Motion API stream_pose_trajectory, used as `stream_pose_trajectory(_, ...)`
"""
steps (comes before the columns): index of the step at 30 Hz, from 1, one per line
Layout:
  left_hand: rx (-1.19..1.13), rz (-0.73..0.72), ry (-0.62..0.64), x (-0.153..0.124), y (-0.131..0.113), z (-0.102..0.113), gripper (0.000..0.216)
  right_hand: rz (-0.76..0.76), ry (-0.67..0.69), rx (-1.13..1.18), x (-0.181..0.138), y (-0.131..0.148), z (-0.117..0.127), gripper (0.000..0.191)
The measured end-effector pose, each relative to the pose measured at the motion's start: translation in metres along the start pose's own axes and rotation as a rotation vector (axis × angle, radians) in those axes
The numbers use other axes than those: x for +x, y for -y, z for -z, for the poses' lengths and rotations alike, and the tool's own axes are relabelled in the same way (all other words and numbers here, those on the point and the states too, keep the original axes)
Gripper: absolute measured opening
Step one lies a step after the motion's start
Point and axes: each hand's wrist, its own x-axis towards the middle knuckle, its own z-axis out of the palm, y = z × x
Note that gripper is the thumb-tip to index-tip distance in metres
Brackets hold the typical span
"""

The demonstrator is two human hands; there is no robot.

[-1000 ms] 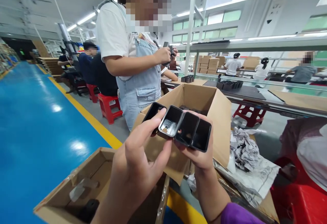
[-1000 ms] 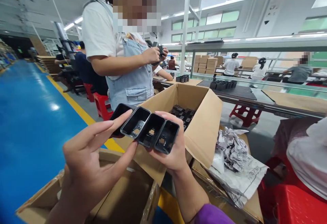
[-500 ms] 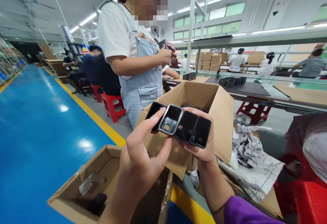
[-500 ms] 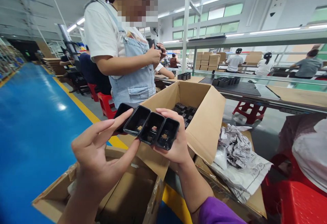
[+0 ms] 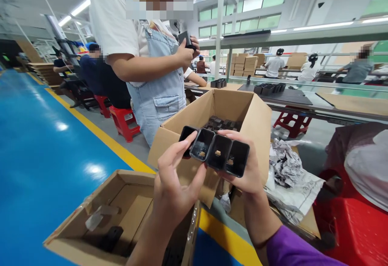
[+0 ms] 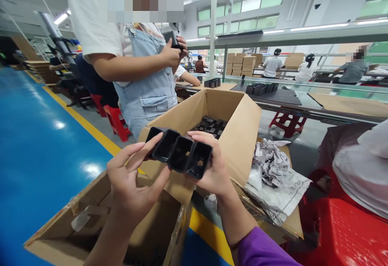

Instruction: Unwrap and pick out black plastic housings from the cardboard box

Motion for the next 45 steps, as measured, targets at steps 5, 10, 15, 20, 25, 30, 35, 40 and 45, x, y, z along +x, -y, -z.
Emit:
stream_pose_trajectory(5,-0.205,0.109,0.072,-0.022,0.001,-0.026,0.062,-0.080,0.039,-0.107,-0.020,-0.001,0.028,0.064)
stream_pose_trajectory(10,-0.212,0.183,0.116,-0.041,0.007,-0.047,0.060,-0.149,0.053,-0.154,-0.038,-0.009,0.043,0.065)
stream_pose_trajectory(15,-0.079,0.175,0.140,-0.049,0.014,-0.058,0.058,-0.215,0.030,-0.186,-0.050,-0.015,0.046,0.064)
stream_pose_trajectory(20,-0.174,0.140,0.122,-0.048,0.021,-0.063,0.058,-0.237,0.010,-0.160,-0.056,-0.021,0.043,0.067)
stream_pose_trajectory(25,-0.351,0.231,0.120,-0.054,0.026,-0.070,0.058,-0.239,0.012,-0.183,-0.057,-0.024,0.039,0.066)
stream_pose_trajectory(30,-0.412,0.195,0.070,-0.058,0.027,-0.074,0.066,-0.228,0.003,-0.187,-0.058,-0.023,0.038,0.066)
stream_pose_trajectory(35,-0.554,0.285,0.076,-0.055,0.021,-0.073,0.073,-0.260,-0.018,-0.149,-0.063,-0.025,0.041,0.065)
stream_pose_trajectory(40,-0.541,0.239,0.021,-0.049,0.010,-0.070,0.076,-0.219,-0.071,-0.041,-0.065,-0.028,0.043,0.066)
stream_pose_trajectory(45,-0.429,0.172,0.005,-0.037,-0.002,-0.061,0.070,-0.147,-0.102,0.017,-0.060,-0.030,0.044,0.065)
